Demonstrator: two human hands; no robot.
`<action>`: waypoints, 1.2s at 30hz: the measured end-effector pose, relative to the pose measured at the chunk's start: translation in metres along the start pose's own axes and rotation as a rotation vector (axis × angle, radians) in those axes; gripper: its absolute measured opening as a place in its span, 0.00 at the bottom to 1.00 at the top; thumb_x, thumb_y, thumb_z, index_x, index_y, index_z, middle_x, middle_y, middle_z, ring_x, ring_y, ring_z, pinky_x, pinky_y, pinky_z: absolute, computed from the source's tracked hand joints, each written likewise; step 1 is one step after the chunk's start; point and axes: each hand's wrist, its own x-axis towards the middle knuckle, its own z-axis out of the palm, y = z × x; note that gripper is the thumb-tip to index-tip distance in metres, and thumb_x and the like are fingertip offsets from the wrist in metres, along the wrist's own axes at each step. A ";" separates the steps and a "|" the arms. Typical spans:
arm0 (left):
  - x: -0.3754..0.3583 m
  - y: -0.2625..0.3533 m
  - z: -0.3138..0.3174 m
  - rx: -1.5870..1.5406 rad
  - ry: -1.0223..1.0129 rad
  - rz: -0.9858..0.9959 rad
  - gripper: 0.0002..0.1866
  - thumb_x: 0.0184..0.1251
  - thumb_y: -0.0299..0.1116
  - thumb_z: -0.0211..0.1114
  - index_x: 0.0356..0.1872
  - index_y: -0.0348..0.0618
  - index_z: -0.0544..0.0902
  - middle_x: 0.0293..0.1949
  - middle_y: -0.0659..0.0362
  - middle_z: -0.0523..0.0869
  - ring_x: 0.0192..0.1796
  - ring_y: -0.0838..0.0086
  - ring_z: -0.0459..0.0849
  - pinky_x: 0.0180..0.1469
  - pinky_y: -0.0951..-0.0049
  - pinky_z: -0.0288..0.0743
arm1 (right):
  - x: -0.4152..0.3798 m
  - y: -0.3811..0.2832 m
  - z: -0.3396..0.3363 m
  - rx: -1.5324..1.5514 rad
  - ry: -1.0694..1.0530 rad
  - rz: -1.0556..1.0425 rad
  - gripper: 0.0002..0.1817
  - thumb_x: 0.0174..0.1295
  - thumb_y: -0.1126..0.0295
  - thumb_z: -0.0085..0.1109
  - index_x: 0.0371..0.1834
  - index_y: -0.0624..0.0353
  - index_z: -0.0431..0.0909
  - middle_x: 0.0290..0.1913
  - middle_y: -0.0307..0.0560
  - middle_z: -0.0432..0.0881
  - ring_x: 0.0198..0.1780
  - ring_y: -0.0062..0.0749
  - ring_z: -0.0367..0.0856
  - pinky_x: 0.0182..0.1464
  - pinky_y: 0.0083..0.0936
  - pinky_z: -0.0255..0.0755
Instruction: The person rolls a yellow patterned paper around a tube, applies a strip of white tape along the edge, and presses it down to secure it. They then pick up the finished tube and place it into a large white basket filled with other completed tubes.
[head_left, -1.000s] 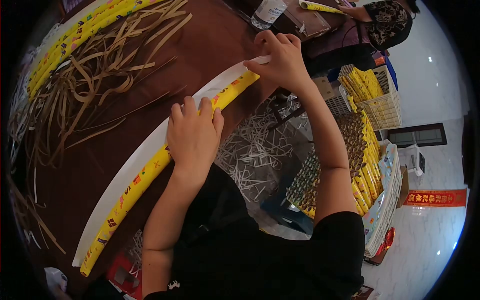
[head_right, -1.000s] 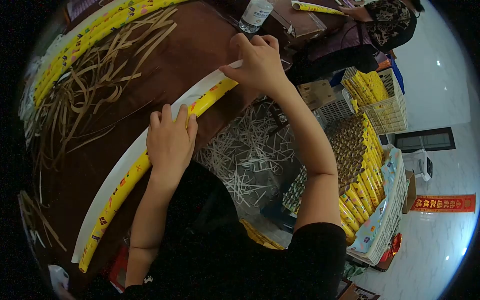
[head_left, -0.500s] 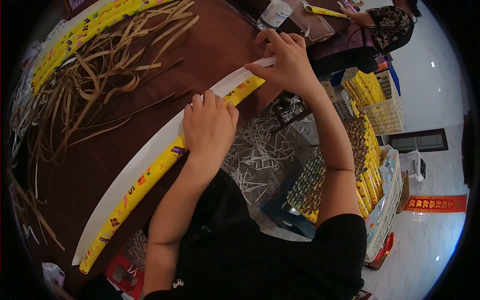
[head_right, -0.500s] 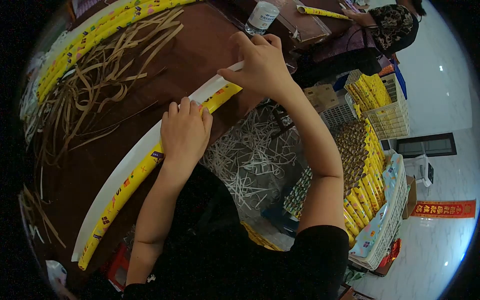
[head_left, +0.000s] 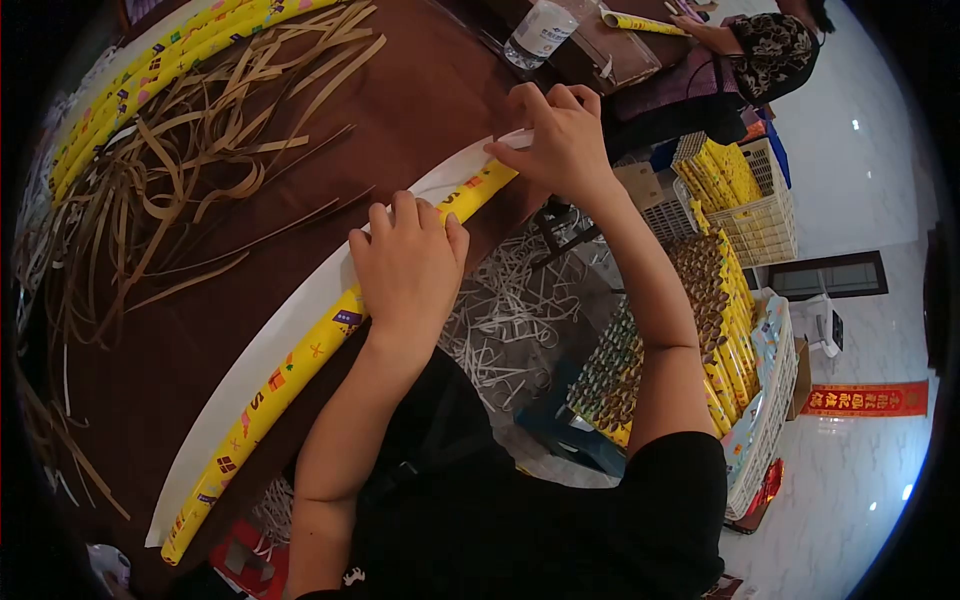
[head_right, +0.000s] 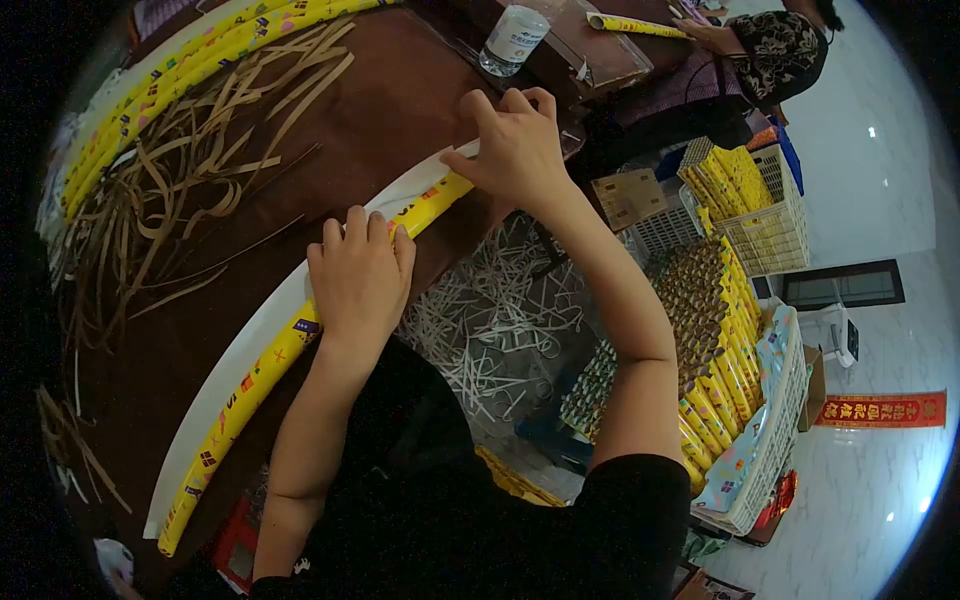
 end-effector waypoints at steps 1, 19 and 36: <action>0.000 0.000 0.000 -0.002 0.000 0.001 0.15 0.64 0.42 0.59 0.34 0.39 0.84 0.38 0.59 0.79 0.43 0.66 0.76 0.43 0.60 0.69 | 0.000 0.000 0.002 -0.020 -0.009 0.020 0.27 0.45 0.50 0.73 0.43 0.52 0.74 0.23 0.36 0.78 0.38 0.33 0.77 0.60 0.41 0.59; 0.001 0.001 0.000 0.073 -0.031 0.002 0.15 0.65 0.43 0.58 0.38 0.41 0.81 0.39 0.59 0.77 0.43 0.66 0.76 0.42 0.60 0.69 | 0.004 -0.010 0.021 -0.149 -0.059 0.054 0.33 0.48 0.51 0.68 0.53 0.61 0.73 0.24 0.38 0.83 0.43 0.34 0.77 0.61 0.43 0.56; 0.057 0.006 -0.001 0.071 -0.188 0.105 0.12 0.65 0.37 0.59 0.39 0.37 0.83 0.43 0.51 0.81 0.48 0.58 0.80 0.47 0.58 0.75 | 0.010 -0.026 0.024 -0.190 -0.121 0.122 0.32 0.43 0.58 0.71 0.52 0.61 0.74 0.28 0.43 0.85 0.50 0.38 0.75 0.64 0.46 0.56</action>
